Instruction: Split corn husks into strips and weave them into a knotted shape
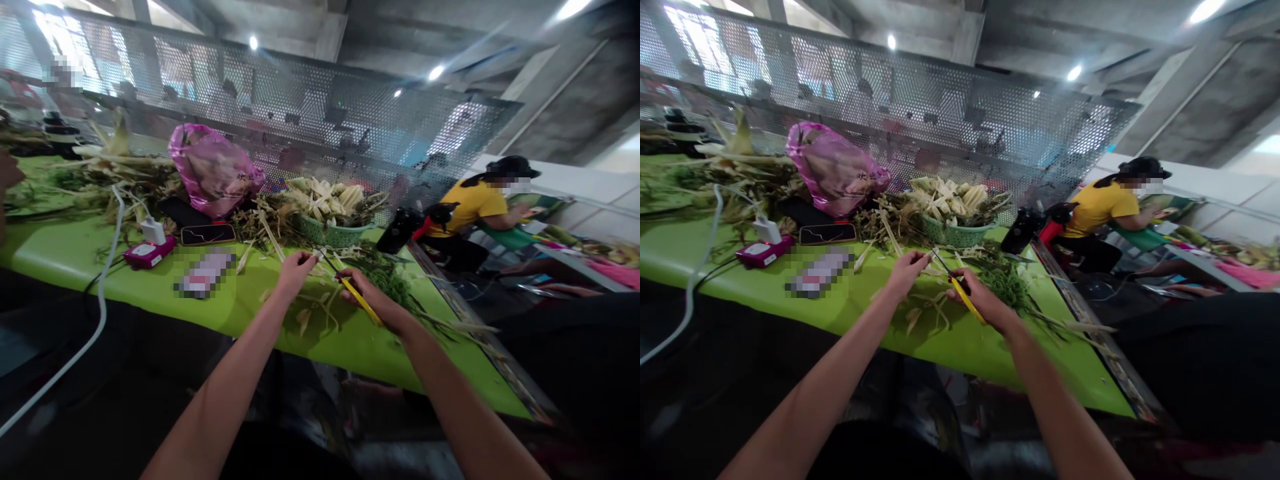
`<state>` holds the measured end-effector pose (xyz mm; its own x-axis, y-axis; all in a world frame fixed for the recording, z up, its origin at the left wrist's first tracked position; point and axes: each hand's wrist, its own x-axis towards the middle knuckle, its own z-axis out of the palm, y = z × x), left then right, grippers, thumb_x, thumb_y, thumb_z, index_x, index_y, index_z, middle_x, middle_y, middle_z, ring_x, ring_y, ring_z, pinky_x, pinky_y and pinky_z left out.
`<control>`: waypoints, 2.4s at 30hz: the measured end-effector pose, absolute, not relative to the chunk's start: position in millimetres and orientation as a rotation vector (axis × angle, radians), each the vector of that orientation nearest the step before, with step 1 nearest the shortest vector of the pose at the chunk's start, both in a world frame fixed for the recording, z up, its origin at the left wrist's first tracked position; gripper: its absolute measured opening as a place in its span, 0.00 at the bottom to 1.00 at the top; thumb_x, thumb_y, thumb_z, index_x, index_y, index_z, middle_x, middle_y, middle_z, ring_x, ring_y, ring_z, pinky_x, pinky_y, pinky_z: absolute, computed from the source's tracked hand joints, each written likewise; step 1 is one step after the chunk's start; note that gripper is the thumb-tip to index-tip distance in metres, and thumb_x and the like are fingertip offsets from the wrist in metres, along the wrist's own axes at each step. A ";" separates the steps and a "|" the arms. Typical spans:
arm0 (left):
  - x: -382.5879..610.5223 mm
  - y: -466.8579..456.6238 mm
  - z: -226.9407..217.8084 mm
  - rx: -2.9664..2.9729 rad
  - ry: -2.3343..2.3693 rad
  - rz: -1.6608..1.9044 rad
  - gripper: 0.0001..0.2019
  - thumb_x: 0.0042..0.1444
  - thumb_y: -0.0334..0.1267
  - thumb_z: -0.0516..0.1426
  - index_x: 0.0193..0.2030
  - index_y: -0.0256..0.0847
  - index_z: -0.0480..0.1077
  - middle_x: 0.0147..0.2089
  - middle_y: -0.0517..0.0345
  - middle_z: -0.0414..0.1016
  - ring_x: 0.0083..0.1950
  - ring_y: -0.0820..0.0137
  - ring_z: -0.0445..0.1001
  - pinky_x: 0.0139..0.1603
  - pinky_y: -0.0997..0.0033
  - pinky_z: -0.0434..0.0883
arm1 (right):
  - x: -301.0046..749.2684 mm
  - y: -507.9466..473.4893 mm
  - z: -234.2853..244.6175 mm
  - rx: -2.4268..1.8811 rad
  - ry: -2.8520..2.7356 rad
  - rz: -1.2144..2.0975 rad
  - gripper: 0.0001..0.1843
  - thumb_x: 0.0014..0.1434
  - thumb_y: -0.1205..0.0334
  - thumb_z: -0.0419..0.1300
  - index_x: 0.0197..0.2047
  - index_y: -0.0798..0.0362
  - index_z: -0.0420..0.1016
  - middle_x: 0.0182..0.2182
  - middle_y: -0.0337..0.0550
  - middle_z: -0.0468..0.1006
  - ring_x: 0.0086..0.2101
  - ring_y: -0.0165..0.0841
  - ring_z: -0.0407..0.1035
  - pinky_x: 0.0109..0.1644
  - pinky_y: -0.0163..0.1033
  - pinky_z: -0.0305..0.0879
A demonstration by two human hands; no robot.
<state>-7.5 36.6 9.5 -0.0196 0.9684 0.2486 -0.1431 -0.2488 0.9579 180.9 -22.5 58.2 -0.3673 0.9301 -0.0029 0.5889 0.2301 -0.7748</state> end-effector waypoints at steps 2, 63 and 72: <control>-7.2 35.1 12.0 1.264 0.950 1.424 0.14 0.48 0.47 0.59 0.28 0.37 0.68 0.22 0.65 0.62 0.25 0.77 0.57 0.28 0.75 0.56 | 179.7 -22.5 58.3 -1.391 -2.047 0.963 0.28 0.55 0.45 0.58 0.53 0.52 0.58 0.39 0.43 0.70 0.38 0.34 0.67 0.41 0.37 0.65; -4.3 34.2 4.3 1.391 0.973 1.415 0.05 0.50 0.36 0.56 0.27 0.38 0.68 0.25 0.62 0.68 0.29 0.74 0.66 0.35 0.73 0.64 | 136.4 -13.5 31.6 -1.127 -1.653 0.083 0.08 0.56 0.58 0.59 0.35 0.50 0.78 0.35 0.44 0.74 0.41 0.38 0.67 0.49 0.45 0.61; -7.3 25.2 14.7 1.214 0.861 1.344 0.02 0.43 0.33 0.57 0.27 0.37 0.68 0.23 0.62 0.69 0.27 0.76 0.65 0.32 0.76 0.63 | 136.2 -16.8 34.4 -1.163 -1.880 -0.176 0.08 0.54 0.62 0.63 0.37 0.40 0.80 0.56 0.39 0.67 0.54 0.42 0.59 0.57 0.51 0.52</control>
<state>-7.3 25.2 14.7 0.0999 0.9772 0.1872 -0.2387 -0.1591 0.9580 136.2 -16.8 34.4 -0.1620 0.6492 0.7431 0.7758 0.5492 -0.3107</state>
